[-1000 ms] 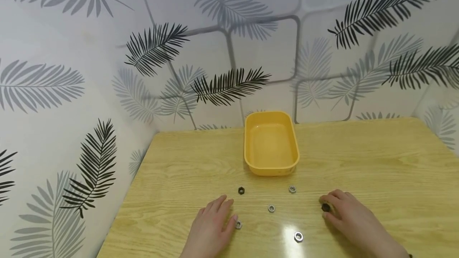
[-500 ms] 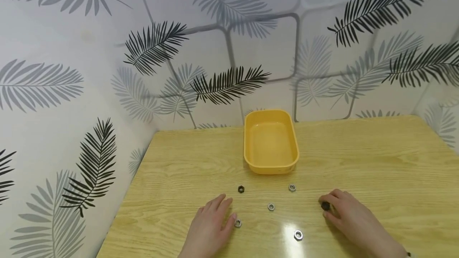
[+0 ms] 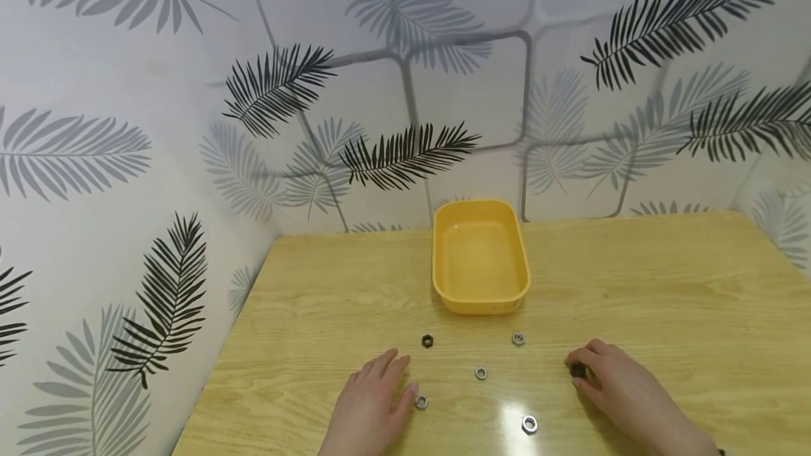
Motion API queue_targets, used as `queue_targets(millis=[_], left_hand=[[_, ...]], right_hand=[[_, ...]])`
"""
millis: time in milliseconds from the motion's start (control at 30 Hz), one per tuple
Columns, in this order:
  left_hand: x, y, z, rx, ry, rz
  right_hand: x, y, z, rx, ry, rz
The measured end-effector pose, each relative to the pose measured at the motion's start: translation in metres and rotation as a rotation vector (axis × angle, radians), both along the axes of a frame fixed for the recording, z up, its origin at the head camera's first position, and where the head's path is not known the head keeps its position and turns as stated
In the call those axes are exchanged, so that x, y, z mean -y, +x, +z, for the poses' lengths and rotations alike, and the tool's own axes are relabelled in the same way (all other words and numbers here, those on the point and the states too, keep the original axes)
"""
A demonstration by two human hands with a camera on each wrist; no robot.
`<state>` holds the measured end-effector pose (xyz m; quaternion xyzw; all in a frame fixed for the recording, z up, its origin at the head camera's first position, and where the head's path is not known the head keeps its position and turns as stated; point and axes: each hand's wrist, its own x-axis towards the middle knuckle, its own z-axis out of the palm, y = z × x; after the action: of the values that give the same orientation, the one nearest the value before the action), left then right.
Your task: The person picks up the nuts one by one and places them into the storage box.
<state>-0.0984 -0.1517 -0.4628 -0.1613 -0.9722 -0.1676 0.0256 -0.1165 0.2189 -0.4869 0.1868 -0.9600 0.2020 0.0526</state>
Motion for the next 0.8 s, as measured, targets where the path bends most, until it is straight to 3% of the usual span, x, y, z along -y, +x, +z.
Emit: queue_targets(millis=[367, 800], left_hand=[[0.0016, -0.0013, -0.0042, -0.006, 0.012, 0.006], [0.0005, -0.0035, -0.002, 0.038, -0.001, 0.021]], right_hand=[[0.0011, -0.0021, 0.0012, 0.097, 0.011, -0.01], [0.003, -0.004, 0.0061, 0.13, 0.011, -0.054]])
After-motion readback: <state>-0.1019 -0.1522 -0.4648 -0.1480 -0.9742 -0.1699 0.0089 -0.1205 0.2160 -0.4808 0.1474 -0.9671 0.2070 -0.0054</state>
